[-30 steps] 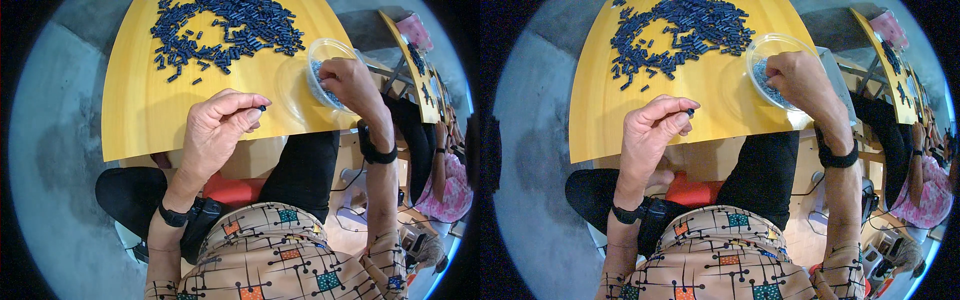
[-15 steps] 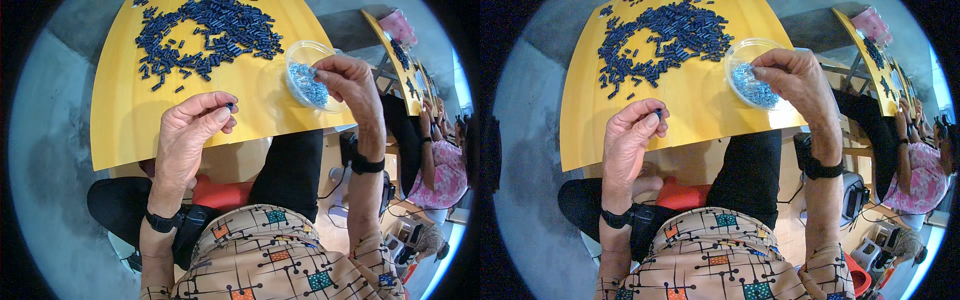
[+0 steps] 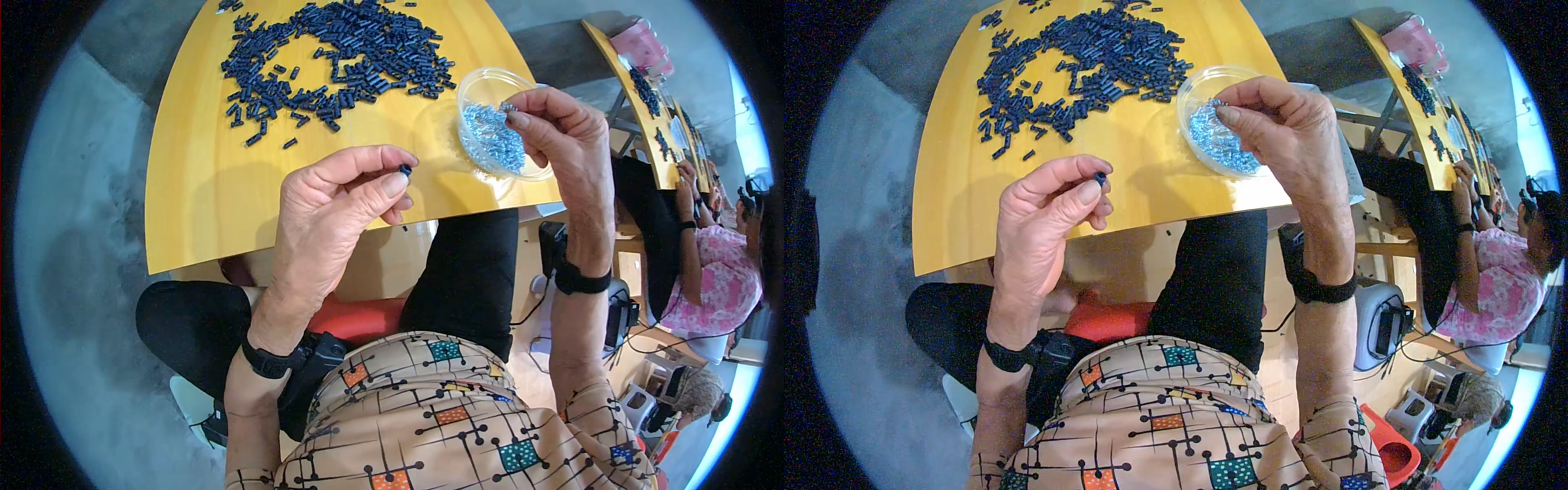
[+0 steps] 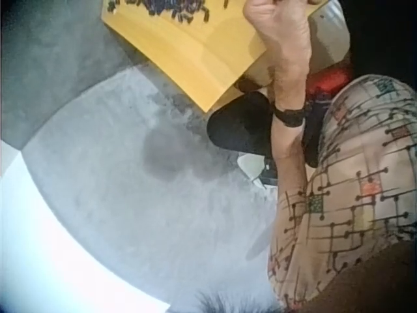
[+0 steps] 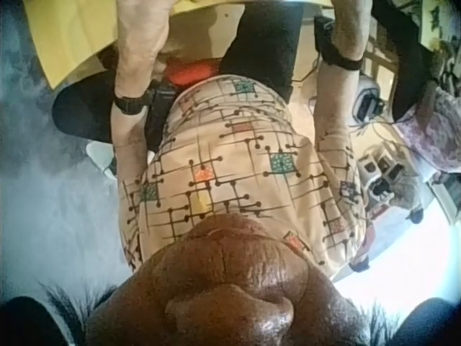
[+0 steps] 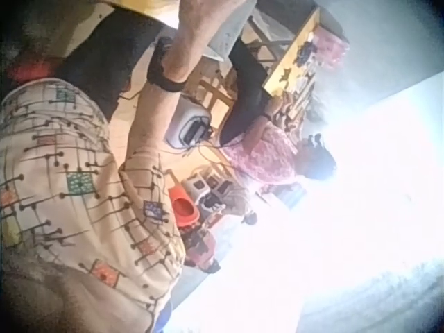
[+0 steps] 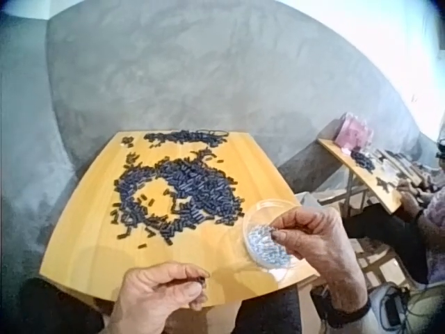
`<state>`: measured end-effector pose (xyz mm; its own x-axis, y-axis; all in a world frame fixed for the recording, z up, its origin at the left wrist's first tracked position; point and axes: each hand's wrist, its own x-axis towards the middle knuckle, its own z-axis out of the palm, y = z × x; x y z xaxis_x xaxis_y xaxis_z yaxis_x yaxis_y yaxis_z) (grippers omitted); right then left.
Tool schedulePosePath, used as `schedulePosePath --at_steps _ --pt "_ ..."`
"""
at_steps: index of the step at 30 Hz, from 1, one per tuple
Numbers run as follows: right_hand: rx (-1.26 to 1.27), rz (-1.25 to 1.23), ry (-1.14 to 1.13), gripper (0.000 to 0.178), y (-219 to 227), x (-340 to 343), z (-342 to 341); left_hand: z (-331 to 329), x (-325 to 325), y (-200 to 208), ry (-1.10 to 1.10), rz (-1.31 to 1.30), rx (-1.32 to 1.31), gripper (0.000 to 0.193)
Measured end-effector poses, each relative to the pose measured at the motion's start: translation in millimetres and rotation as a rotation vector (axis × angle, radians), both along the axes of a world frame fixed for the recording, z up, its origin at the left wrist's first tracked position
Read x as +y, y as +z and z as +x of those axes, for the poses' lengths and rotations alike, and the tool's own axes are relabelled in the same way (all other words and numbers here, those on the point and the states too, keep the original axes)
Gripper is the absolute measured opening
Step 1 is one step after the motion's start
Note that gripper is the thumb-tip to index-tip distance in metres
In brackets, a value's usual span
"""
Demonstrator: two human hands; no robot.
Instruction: Assembling small plastic and rubber components at a workshop table.
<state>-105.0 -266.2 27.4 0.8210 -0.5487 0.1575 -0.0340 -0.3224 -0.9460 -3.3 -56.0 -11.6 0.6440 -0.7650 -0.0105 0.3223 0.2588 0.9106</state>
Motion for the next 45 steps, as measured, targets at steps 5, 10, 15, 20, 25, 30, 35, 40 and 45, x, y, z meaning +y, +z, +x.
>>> schedulePosePath --at_steps 5,10,15,20,25,30,35,40,45 --pt "0.013 -0.616 -0.153 0.007 -9 -15 -4 -6 -11 0 -0.029 -0.025 0.004 0.018" --pt "0.023 -0.556 -0.173 0.009 -4 -16 -11 -9 -18 1 -0.044 -0.002 0.010 0.017" --pt "0.061 -0.445 -0.149 0.008 1 -9 -15 -11 -35 10 0.019 0.051 -0.269 0.017" --pt "-0.049 -0.419 -0.119 0.009 7 4 -19 -8 -64 8 0.117 0.083 -0.687 0.013" --pt "-0.123 -0.624 -0.131 0.007 2 6 -23 -12 -81 19 0.213 0.184 -1.053 0.011" --pt "-0.159 -0.724 -0.145 0.007 -2 4 -27 -18 -90 15 0.170 0.138 -0.987 0.010" --pt "-0.193 -0.704 -0.131 0.008 -8 3 -31 -22 -96 12 0.209 0.085 -1.004 0.009" --pt "-0.161 -0.231 -0.137 0.010 -12 6 -34 -24 -96 14 0.130 0.086 -0.749 0.007" --pt "-0.131 -0.106 -0.140 0.010 -10 10 -33 -26 -92 15 0.080 0.106 -0.493 0.009"
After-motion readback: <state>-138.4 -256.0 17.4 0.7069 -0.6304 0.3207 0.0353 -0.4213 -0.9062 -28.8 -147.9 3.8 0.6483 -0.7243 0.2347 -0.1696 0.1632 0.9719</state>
